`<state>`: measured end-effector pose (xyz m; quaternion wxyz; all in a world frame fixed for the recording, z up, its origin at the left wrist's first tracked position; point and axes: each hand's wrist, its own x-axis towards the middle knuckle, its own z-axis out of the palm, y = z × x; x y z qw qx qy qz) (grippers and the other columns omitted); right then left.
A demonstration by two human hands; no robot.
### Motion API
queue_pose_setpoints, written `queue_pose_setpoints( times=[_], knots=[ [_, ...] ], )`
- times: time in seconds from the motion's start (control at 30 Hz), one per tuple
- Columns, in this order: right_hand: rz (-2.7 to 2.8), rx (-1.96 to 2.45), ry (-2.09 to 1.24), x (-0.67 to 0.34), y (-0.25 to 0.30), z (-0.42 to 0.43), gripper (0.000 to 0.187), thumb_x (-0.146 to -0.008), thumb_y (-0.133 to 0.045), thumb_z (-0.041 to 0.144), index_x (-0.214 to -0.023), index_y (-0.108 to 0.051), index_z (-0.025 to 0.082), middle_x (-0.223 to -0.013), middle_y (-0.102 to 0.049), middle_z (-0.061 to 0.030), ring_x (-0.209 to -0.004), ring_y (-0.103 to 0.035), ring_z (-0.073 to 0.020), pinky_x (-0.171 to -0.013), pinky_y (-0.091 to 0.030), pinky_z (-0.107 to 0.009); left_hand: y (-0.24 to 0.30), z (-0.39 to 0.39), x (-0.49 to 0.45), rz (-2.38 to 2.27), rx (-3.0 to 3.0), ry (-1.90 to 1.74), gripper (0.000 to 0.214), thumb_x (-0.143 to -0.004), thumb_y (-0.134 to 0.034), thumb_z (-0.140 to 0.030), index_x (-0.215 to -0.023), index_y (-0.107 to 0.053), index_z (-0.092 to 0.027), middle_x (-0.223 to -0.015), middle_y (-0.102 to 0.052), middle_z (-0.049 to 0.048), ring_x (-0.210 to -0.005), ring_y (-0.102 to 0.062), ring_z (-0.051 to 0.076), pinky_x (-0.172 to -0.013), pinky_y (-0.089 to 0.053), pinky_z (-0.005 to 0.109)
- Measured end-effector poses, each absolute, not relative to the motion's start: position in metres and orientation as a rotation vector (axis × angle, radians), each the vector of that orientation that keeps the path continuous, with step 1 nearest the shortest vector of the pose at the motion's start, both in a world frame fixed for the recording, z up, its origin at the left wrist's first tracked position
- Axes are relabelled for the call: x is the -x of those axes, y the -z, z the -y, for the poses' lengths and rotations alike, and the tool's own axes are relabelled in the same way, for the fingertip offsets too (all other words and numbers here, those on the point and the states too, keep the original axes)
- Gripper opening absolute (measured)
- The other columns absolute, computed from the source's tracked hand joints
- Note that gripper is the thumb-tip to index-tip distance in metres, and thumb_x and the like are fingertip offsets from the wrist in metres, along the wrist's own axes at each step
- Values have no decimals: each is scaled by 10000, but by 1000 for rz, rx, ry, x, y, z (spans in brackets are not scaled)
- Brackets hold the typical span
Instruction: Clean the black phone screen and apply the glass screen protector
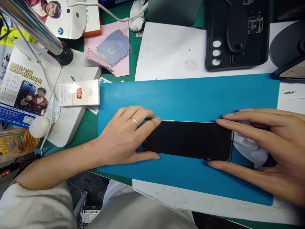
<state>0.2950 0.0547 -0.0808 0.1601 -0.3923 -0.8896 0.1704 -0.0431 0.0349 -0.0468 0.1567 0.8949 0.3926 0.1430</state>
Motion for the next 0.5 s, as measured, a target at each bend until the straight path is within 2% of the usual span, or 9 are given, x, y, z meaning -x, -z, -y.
queue_pose_setpoints(
  times=[0.17,0.3,0.5],
  knots=[
    [2536,1124,-522,-296,81,-54,850,-869,-718,558,-1613,-321,449,-1347,-600,-117,-1259,-577,-424,-1037,-458,-627,46,-36,42,-1115,-2567,-434,678,-916,-674,-632,-1310,-528,-100,-1241,-663,191,-1164,-599,329,-905,-457,448],
    [2536,1124,-528,-296,81,-54,831,-878,-722,531,-1608,-334,443,-1347,-598,-115,-1272,-570,-413,-1050,-450,-613,45,-36,42,-1117,-2553,-410,636,-944,-638,-623,-1331,-515,-134,-1255,-658,183,-1172,-598,334,-910,-459,462],
    [2508,1170,-568,-297,81,-53,806,-870,-694,600,-1591,-365,452,-1358,-601,-112,-1281,-569,-420,-1059,-450,-627,46,-36,43,-1117,-2556,-421,639,-940,-649,-614,-1332,-516,-127,-1253,-655,183,-1195,-593,340,-916,-460,458]
  ],
)
